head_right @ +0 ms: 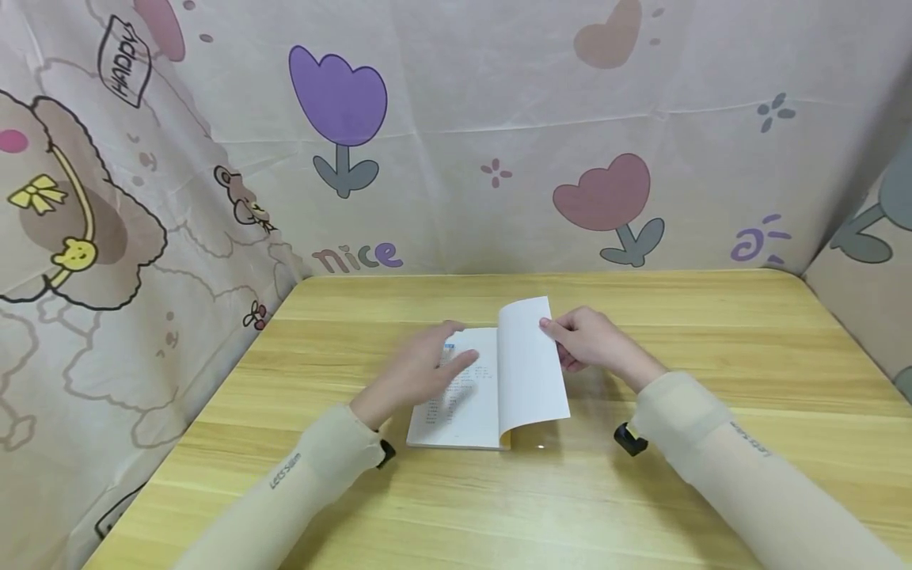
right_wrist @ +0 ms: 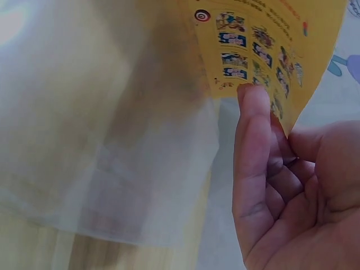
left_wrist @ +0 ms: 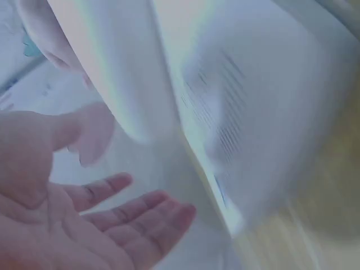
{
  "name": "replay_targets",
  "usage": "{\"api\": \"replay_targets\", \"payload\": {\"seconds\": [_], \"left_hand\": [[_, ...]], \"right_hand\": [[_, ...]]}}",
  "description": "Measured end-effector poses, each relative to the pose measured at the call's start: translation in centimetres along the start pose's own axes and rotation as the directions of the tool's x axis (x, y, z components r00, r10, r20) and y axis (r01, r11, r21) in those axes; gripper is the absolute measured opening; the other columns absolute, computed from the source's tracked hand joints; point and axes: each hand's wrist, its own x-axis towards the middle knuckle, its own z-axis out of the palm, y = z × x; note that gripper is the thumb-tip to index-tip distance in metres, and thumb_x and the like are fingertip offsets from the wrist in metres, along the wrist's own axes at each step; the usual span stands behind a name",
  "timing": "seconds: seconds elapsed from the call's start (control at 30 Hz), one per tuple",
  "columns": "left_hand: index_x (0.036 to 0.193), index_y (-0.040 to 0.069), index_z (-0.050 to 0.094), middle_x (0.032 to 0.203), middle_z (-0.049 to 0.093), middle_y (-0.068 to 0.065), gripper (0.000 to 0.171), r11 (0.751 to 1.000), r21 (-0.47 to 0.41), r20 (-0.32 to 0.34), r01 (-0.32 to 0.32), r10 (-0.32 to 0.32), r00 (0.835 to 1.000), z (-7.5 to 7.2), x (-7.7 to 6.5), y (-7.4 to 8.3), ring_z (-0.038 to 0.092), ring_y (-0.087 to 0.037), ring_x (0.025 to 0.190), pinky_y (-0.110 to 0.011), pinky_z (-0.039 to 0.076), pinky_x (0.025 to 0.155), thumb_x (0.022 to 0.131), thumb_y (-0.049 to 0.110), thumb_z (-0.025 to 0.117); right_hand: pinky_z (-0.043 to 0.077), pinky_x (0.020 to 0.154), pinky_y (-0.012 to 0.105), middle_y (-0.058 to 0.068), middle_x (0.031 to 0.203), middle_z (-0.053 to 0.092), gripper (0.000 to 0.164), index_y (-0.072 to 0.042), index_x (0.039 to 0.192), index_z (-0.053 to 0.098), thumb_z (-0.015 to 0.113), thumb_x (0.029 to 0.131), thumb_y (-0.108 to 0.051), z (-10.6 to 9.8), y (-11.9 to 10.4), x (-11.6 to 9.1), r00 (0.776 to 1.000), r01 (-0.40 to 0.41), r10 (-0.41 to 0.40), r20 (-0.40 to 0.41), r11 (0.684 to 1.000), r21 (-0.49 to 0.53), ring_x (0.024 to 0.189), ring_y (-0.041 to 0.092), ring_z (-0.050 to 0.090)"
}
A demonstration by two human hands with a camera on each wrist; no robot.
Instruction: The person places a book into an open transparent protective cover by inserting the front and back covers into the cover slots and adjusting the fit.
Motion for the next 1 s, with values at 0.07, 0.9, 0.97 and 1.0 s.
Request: {"api": "replay_targets", "payload": {"seconds": [0.07, 0.9, 0.97, 1.0], "left_hand": [[0.167, 0.013, 0.037, 0.172, 0.042, -0.010, 0.072, 0.996, -0.073, 0.045, -0.046, 0.049, 0.998, 0.6, 0.5, 0.9, 0.039, -0.031, 0.161, -0.054, 0.034, 0.131, 0.110, 0.055, 0.052], [0.171, 0.027, 0.029, 0.181, 0.002, -0.014, 0.082, 0.997, -0.053, 0.215, -0.059, 0.069, 0.974, 3.4, 1.6, 2.0, 0.026, -0.038, 0.165, -0.055, 0.033, 0.131, 0.104, 0.062, 0.059], [0.171, 0.028, 0.029, 0.181, 0.002, -0.014, 0.082, 0.998, -0.031, 0.212, -0.057, 0.062, 0.975, 3.4, 1.6, 2.1, 0.027, -0.040, 0.164, -0.057, 0.034, 0.130, 0.104, 0.062, 0.059], [0.171, 0.028, 0.030, 0.181, 0.002, -0.014, 0.081, 0.998, -0.020, 0.209, -0.056, 0.059, 0.976, 3.3, 1.6, 2.1, 0.028, -0.040, 0.164, -0.057, 0.034, 0.130, 0.104, 0.062, 0.059]], "right_hand": [[0.065, 0.065, 0.035, 0.001, 0.068, 0.064, 0.052, -0.002, 0.087, 0.069, 0.046, 0.116, -0.038, 0.3, 0.0, 0.2, 1.000, 0.003, -0.003, -0.001, 1.000, -0.012, 0.063, 0.014, 0.066], [0.050, 0.066, 0.037, 0.004, 0.078, 0.058, 0.037, -0.009, 0.085, 0.072, 0.057, 0.112, -0.030, 3.1, -0.6, -1.7, 0.991, 0.046, -0.104, -0.086, 0.860, -0.508, 0.076, 0.021, 0.056], [0.057, 0.073, 0.045, 0.014, 0.096, 0.067, 0.037, -0.003, 0.095, 0.073, 0.061, 0.110, -0.035, 3.1, -0.4, -2.3, 0.994, 0.011, -0.069, -0.084, 0.832, -0.554, 0.086, 0.027, 0.063], [0.059, 0.077, 0.049, 0.018, 0.105, 0.068, 0.039, -0.001, 0.102, 0.073, 0.063, 0.108, -0.038, 3.1, -0.3, -2.5, 0.996, 0.001, -0.055, -0.076, 0.818, -0.576, 0.090, 0.029, 0.066]]}}
